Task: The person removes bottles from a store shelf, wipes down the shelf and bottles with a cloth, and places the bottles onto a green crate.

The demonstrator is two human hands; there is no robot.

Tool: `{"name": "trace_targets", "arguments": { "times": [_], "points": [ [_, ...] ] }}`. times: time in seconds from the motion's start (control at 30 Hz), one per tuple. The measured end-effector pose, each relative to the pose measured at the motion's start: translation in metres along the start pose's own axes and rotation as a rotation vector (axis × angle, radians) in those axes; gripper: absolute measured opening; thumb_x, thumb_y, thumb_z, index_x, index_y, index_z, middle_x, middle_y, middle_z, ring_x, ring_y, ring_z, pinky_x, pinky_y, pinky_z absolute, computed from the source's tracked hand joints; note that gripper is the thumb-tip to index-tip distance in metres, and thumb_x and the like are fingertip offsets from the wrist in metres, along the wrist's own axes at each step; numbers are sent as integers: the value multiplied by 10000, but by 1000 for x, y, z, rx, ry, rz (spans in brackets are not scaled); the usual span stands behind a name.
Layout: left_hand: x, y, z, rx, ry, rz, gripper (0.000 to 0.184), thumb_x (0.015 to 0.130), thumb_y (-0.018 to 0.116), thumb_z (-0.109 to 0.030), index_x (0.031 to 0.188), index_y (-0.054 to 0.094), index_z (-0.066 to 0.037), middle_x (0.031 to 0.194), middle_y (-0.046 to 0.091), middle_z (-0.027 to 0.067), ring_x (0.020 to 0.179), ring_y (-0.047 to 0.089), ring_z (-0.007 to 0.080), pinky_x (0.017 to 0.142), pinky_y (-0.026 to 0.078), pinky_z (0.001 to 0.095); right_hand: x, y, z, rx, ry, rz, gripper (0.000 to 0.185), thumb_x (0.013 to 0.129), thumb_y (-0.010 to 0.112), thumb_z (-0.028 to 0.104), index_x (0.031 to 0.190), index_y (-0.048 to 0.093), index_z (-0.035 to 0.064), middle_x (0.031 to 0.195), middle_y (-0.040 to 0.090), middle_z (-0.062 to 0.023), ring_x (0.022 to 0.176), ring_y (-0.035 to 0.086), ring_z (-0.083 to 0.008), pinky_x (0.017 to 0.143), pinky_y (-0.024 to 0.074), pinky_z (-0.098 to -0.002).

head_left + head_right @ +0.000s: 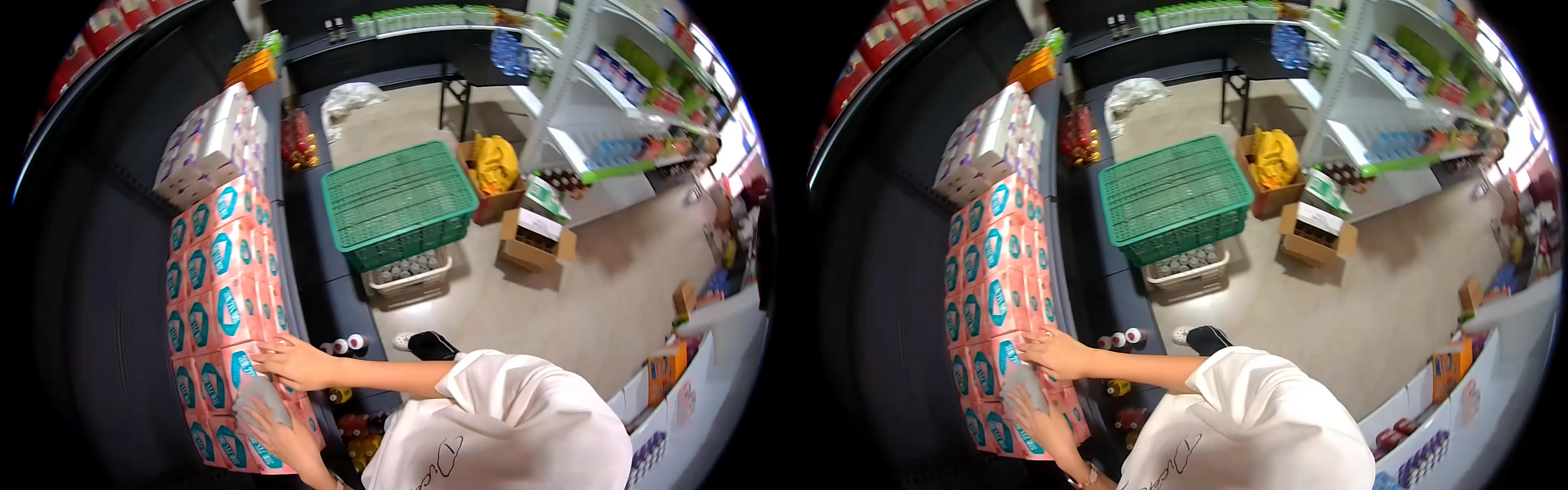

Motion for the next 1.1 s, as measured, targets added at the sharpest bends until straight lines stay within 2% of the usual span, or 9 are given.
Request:
{"name": "trace_targets", "arguments": {
  "times": [0.17,0.23,0.3,0.4,0.63,0.8,0.93,1.03,1.1],
  "points": [
    [13,3,-5,-13,-13,-103,550,900,522,-280,1387,395,-57,1449,312,219,1301,305,437,1060,266,506,-62,-10,11,73,132,-85,447,878,540,195,1315,468,133,1437,368,-108,1337,332,-273,1101,214,-493],
    [-5,-6,-36,-194,273,-160,514,919,506,-277,1361,419,-29,1426,332,247,1289,316,445,1066,254,506,-108,-33,27,283,336,-103,396,954,479,263,1329,469,136,1410,403,-133,1326,347,-300,1104,229,-455],
    [-44,-23,-66,-301,534,-98,486,910,518,-231,1332,441,-4,1405,353,262,1282,316,459,1070,241,513,-158,-25,45,967,722,-149,442,993,400,328,1372,432,103,1371,464,-105,1282,417,-219,1091,274,-376],
    [-118,-10,-130,-335,979,126,539,827,578,-138,1328,435,0,1408,350,252,1294,292,470,1081,221,518,-235,-43,62,1762,878,-578,636,961,368,488,1462,238,118,1469,316,-91,1335,332,-238,1103,261,-422],
    [-268,32,-195,-331,1557,442,747,733,641,-196,1392,334,-19,1463,272,213,1338,218,464,1101,185,535,-379,-136,121,1688,1203,-1124,552,883,545,372,1368,378,171,1395,392,-89,1285,384,-279,1045,315,-503],
    [-373,40,-256,-347,1932,496,748,757,648,-315,1383,356,-30,1469,271,198,1327,231,477,1085,202,552,-499,-167,146,1637,988,-1635,446,841,574,307,1241,500,126,1274,508,-94,1196,468,-294,1000,364,-501],
    [-464,24,-304,-373,2402,406,737,762,651,-381,1371,387,-62,1436,337,168,1295,311,436,1076,241,520,-588,-203,197,1581,921,-1896,446,783,592,336,1165,536,112,1182,562,-105,1107,525,-299,976,393,-498],
    [-508,0,-355,-287,2847,134,727,748,637,-374,1387,382,-140,1390,428,97,1301,360,328,1100,229,517,-652,-229,222,1507,913,-2052,430,752,589,294,1137,539,111,1141,574,-102,1086,532,-292,976,395,-483],
    [-535,-16,-391,-448,2940,-175,618,792,581,-316,1360,416,-139,1350,470,84,1312,353,297,1113,211,526,-683,-250,238,1423,850,-2154,390,738,582,244,1098,547,98,1103,585,-88,1041,546,-278,940,416,-457]
  ]
}}
Point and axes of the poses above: each hand's wrist, its own x-axis towards the middle knuckle, its own y-axis out of the palm, z = x × y, the point moved 5 cm from there along x, towards the middle knuckle
